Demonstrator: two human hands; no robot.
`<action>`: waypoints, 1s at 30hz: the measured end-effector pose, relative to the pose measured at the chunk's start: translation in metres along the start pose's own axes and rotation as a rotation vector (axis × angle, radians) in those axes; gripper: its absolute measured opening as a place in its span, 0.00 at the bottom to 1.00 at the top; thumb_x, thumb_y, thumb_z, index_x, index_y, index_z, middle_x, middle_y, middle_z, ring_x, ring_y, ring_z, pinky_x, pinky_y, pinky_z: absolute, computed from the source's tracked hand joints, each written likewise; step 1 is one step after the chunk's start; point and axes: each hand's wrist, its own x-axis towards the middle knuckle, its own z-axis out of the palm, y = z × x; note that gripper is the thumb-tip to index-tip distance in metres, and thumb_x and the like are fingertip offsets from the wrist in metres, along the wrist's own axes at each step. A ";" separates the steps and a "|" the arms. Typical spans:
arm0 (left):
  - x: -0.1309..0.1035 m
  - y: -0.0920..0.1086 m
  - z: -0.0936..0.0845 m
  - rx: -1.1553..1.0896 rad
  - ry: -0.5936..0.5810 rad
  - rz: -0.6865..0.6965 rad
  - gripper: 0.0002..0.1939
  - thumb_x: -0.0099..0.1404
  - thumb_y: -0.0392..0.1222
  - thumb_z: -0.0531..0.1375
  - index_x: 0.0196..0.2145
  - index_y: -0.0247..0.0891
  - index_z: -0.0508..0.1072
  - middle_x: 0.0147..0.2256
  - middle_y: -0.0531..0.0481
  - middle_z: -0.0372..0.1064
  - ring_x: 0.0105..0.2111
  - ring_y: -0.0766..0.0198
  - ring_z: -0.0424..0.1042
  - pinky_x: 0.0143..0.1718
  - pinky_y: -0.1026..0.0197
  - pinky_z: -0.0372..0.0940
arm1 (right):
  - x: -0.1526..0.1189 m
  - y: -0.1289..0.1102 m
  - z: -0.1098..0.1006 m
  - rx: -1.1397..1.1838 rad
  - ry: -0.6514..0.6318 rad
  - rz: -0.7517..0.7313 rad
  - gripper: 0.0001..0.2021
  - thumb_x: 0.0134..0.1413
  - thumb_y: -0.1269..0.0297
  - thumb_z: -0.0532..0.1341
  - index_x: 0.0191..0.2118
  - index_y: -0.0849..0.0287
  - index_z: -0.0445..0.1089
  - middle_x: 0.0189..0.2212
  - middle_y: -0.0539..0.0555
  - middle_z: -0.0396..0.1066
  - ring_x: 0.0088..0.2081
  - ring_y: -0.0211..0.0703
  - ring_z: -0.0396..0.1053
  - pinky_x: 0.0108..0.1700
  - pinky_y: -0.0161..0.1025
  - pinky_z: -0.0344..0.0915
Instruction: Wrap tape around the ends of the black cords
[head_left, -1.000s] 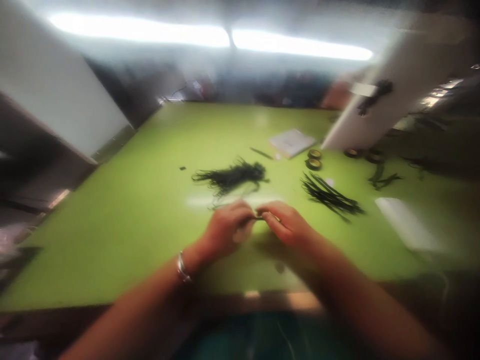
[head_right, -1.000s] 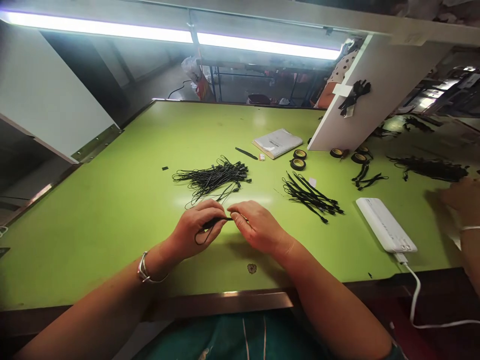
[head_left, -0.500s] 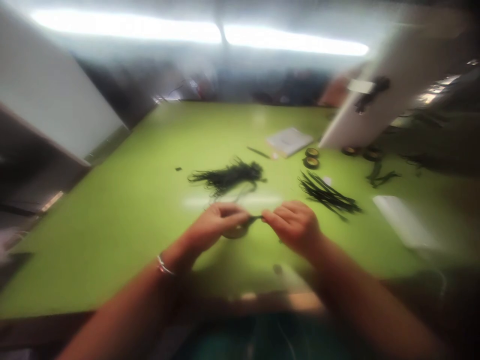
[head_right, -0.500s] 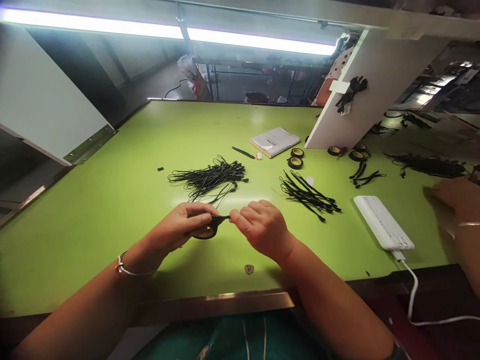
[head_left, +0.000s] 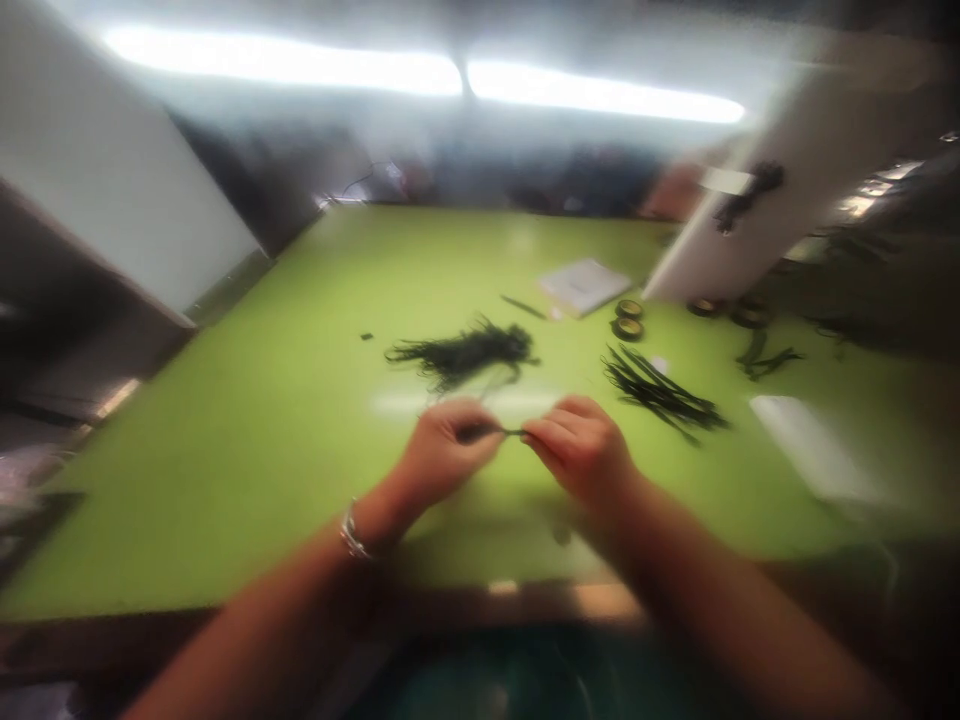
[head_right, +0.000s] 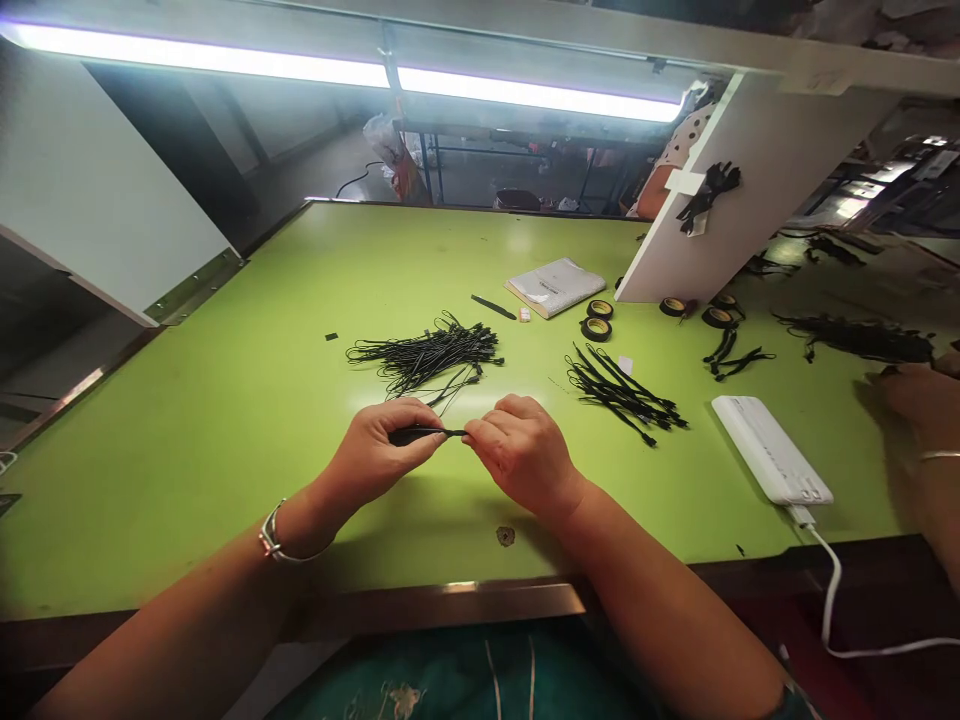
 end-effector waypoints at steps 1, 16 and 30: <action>-0.001 -0.002 0.002 0.031 0.016 0.053 0.04 0.58 0.33 0.62 0.27 0.34 0.76 0.26 0.49 0.71 0.27 0.66 0.67 0.31 0.63 0.62 | 0.001 -0.002 0.000 0.081 -0.030 0.056 0.05 0.60 0.67 0.59 0.39 0.59 0.71 0.30 0.53 0.75 0.34 0.43 0.66 0.40 0.40 0.61; 0.003 -0.005 -0.011 -0.551 -0.335 -0.329 0.31 0.55 0.40 0.68 0.56 0.41 0.68 0.45 0.44 0.72 0.41 0.59 0.71 0.39 0.61 0.67 | 0.001 0.008 -0.008 0.090 -0.056 0.047 0.07 0.61 0.68 0.57 0.33 0.60 0.70 0.25 0.53 0.70 0.30 0.41 0.62 0.37 0.39 0.60; 0.005 -0.010 -0.010 -0.732 -0.321 -0.541 0.16 0.55 0.49 0.67 0.35 0.32 0.80 0.22 0.49 0.69 0.20 0.70 0.61 0.23 0.65 0.60 | -0.002 -0.010 0.007 0.374 0.210 0.139 0.05 0.56 0.73 0.62 0.37 0.57 0.69 0.29 0.50 0.72 0.32 0.39 0.66 0.36 0.38 0.65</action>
